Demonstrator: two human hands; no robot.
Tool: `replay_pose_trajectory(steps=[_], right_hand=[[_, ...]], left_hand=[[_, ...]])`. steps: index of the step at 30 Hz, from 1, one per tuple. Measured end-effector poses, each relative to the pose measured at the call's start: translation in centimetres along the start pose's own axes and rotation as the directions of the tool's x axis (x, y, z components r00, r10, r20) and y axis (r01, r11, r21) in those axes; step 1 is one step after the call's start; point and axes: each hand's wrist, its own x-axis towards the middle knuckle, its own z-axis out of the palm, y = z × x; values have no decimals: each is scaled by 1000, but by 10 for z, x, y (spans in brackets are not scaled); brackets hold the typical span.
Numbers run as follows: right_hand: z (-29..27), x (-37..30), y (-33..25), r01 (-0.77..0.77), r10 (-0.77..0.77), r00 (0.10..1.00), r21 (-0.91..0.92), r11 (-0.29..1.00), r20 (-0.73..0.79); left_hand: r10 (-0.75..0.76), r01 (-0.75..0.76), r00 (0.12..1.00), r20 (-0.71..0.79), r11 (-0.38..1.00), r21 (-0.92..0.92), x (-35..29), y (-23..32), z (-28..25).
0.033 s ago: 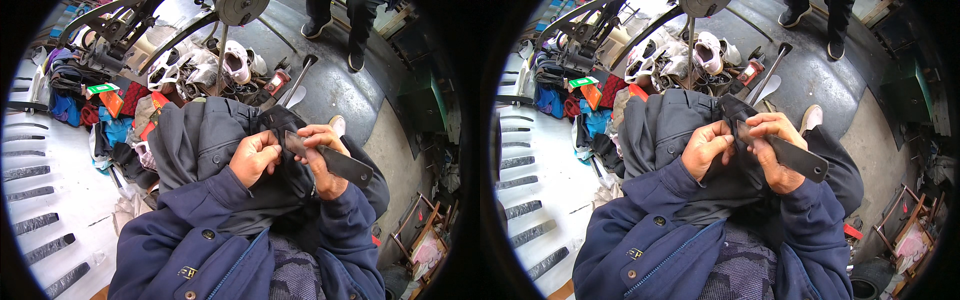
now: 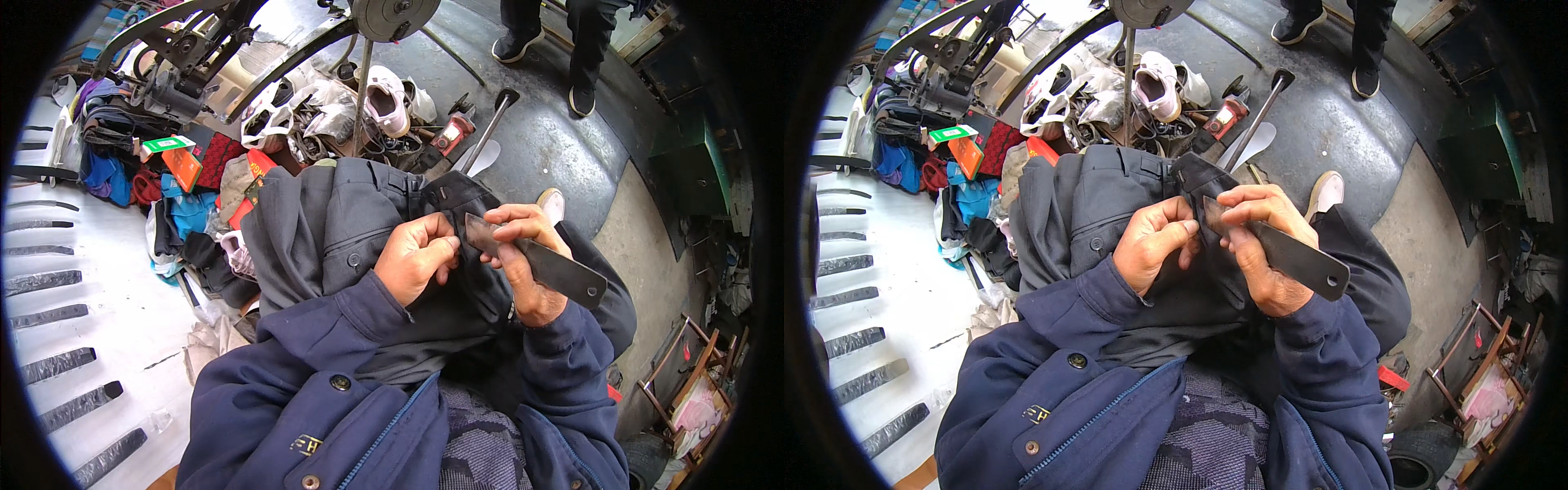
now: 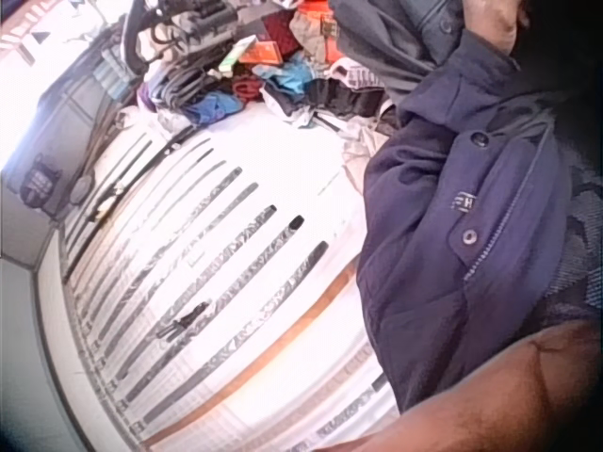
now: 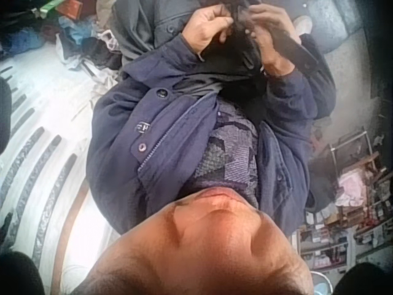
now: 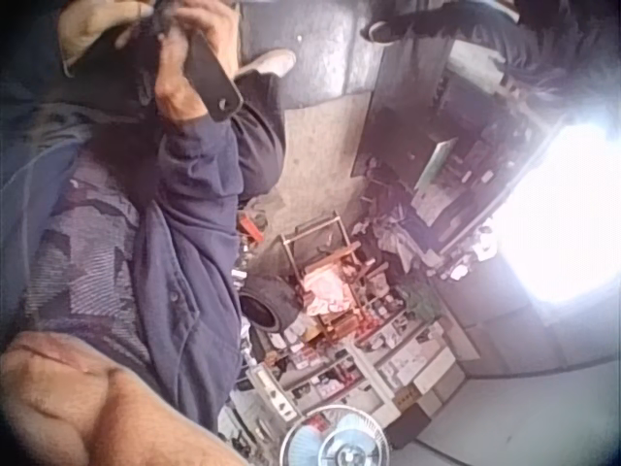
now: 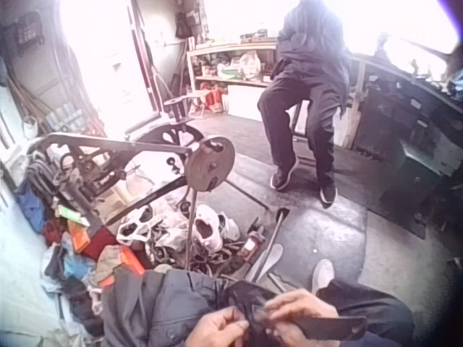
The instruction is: The person uses a flat metal tool to scrape and smooth a small area on a dark jacket held in their lap. They repeatedly rub the tool along the fabric, occasionally repositioning the jacket to access different spots.
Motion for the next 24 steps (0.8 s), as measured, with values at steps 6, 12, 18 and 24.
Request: replay_pose_trajectory(steps=[6,12,18,24], right_hand=[[0,-2,-2,10,-10,1000,3,1000,-8],[3,1,5,73,-72,997,-120,990,12],[2,-1,7,59,-60,998,-109,992,-6],[1,2,9,140,-134,990,-227,964,43]], left_hand=[[12,-13,1000,-24,1000,-20,1,-2,2],[5,-5,1000,-9,1000,8,1,-2,0],[2,-2,999,-42,1000,-6,1,-2,4],[8,-8,999,-49,1000,12,1,-3,4]])
